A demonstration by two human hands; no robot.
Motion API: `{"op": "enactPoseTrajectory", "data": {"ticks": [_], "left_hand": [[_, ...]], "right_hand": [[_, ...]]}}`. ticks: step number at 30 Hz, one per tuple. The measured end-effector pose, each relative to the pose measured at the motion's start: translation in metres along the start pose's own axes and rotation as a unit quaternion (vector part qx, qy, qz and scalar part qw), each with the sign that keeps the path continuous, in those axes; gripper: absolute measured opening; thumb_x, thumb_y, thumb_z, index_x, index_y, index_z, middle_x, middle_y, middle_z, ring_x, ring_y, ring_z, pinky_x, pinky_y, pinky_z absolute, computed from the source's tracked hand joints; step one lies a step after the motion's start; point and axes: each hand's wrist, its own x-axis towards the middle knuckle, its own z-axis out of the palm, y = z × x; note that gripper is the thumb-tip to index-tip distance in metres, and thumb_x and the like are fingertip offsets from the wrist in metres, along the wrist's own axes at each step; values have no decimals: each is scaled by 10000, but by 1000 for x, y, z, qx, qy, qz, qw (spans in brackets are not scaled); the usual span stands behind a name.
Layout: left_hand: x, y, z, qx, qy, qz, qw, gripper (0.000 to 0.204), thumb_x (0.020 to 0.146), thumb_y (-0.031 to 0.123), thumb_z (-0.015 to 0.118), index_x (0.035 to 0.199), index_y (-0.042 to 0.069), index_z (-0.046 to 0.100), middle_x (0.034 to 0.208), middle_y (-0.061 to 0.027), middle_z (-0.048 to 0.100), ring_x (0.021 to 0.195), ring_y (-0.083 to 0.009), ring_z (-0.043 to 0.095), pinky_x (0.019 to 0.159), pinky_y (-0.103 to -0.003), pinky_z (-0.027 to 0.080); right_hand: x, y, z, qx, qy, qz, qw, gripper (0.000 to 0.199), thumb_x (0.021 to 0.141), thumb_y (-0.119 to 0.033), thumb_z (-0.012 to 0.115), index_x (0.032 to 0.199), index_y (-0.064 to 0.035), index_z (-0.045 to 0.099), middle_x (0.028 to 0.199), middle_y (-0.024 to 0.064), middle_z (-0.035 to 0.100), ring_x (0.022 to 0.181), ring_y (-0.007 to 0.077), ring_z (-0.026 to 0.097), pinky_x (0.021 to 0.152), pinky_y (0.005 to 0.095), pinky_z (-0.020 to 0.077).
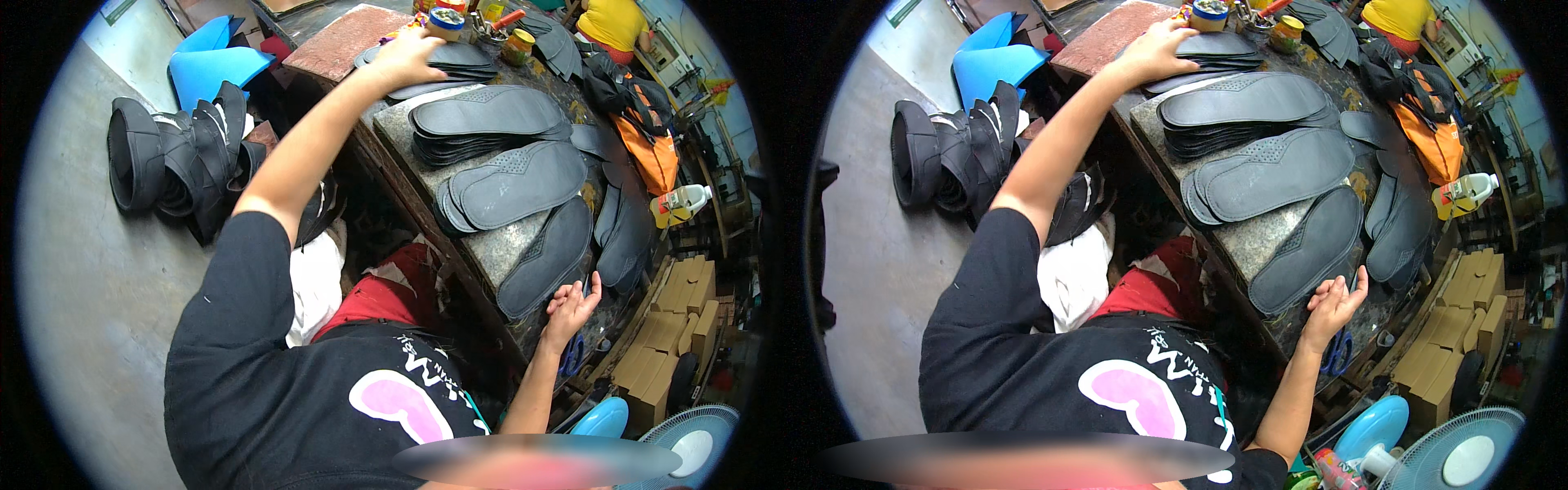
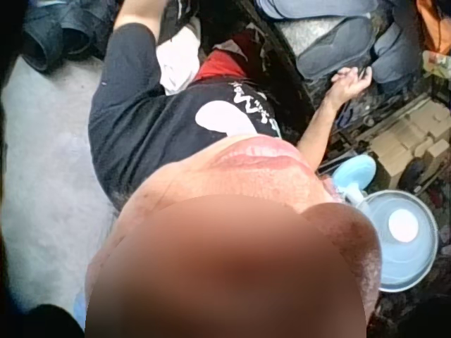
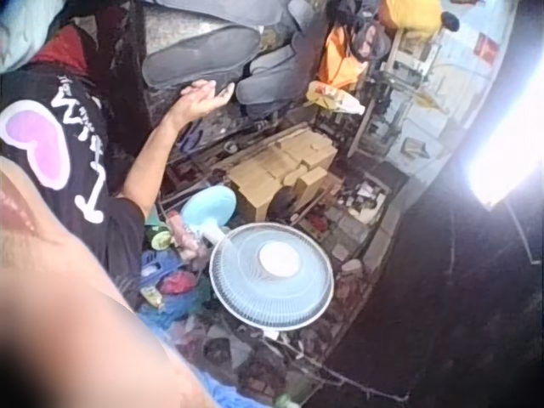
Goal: The person picks up black shoe insoles from a table, aligns them, and stacks them into a pile. They use scissors to trim the edges of the stack and then place the finished stack on the table.
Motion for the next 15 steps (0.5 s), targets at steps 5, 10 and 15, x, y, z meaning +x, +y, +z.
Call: {"op": "enactPoseTrajectory", "data": {"ticks": [5, 10, 15], "left_hand": [[26, -70, 44, 57, -174, -10, 983, 835, 673, 537, 806, 1350, 116, 558, 1259, -199, 604, 1199, -357, 559, 1026, -421, 448], [58, -83, 44, 42, -222, -9, 974, 756, 669, 396, 794, 1342, 139, 567, 1229, -186, 639, 1132, -338, 612, 990, -409, 477], [49, -67, 68, 109, -76, 7, 991, 184, 825, 133, 591, 986, 83, 663, 1092, -151, 672, 1071, -307, 649, 862, -454, 540]], "right_hand": [[1, 0, -1, -19, 7, 10, 1000, 498, 1035, -227, 491, 1457, -64, 283, 702, 25, 526, 467, 33, 420, 409, 173, 359], [2, 1, -1, -10, 7, 16, 1000, 506, 1036, -231, 491, 1464, -72, 274, 706, 28, 541, 453, 39, 446, 393, 173, 356], [2, -1, -1, -1, 9, 23, 1000, 506, 1035, -231, 492, 1463, -73, 274, 712, 30, 555, 449, 44, 481, 376, 168, 344]]}}
